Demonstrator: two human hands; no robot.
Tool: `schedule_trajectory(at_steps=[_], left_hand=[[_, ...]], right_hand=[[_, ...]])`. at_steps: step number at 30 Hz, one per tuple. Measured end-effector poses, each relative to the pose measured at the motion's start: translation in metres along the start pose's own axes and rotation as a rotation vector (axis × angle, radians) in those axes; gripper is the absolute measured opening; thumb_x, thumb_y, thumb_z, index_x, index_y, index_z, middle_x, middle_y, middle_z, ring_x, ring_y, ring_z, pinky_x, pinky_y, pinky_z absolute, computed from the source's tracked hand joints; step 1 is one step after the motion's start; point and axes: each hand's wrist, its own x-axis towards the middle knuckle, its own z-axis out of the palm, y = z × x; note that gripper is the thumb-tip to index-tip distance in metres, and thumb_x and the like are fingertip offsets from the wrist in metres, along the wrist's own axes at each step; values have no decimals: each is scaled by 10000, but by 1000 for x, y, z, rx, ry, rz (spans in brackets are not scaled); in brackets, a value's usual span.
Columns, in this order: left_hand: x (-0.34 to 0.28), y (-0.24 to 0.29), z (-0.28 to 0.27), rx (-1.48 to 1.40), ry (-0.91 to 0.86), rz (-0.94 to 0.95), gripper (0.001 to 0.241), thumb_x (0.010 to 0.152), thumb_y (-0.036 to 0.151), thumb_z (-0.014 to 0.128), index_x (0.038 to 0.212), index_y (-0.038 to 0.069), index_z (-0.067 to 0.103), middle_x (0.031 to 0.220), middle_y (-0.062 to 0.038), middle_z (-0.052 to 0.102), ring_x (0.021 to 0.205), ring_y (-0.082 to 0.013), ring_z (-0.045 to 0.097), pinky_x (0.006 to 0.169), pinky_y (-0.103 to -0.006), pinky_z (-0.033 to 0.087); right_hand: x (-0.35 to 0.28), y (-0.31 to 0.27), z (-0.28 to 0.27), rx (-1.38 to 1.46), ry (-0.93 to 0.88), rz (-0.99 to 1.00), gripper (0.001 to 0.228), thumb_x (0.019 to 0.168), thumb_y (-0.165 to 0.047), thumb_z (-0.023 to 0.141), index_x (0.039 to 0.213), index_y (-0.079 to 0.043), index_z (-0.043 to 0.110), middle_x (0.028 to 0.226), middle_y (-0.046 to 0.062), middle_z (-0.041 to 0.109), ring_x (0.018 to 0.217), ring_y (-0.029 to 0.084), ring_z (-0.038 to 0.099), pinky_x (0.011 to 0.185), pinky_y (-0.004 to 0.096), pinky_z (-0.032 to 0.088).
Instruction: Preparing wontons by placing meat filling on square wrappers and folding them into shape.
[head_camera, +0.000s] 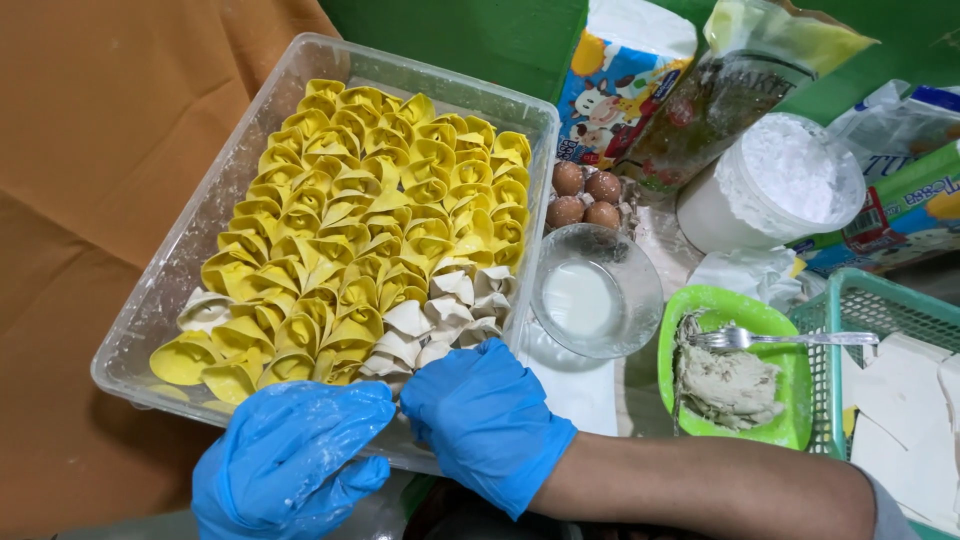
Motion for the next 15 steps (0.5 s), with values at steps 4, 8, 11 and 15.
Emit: schedule_trajectory(at_steps=[4,8,11,15], left_hand=[[1,-2,0,-15,4,43,406,934,336,718,1184,17,691,1204,-137,746,1020,-272,786,832,-407,633],[5,-1,4,12,56,54,359,921,312,715,1113,9,709,1136,-141,758,959,-272,792,807,-407,650],[7,6,6,22,103,-8,347,916,316,686,1067,5,717,1096,-152,761,946,-289,795,808,-424,657],[-4,22,20,157,378,-219,290,928,272,644,996,-9,653,1015,-166,690,1007,-369,757,914,-473,648]], right_hand=[[-4,-3,-15,7,66,-67,253,839,-196,661,634,-161,518,574,72,476,472,311,426,445,470,242],[-7,-2,-14,-122,34,-146,304,878,-200,586,582,-171,526,550,67,435,460,276,377,424,434,205],[1,-1,-5,-103,-39,-20,111,730,-158,727,709,-188,622,612,83,497,550,324,471,522,467,329],[19,-10,-80,338,-269,237,403,765,-341,795,1150,-238,742,1031,117,677,920,446,635,726,555,526]])
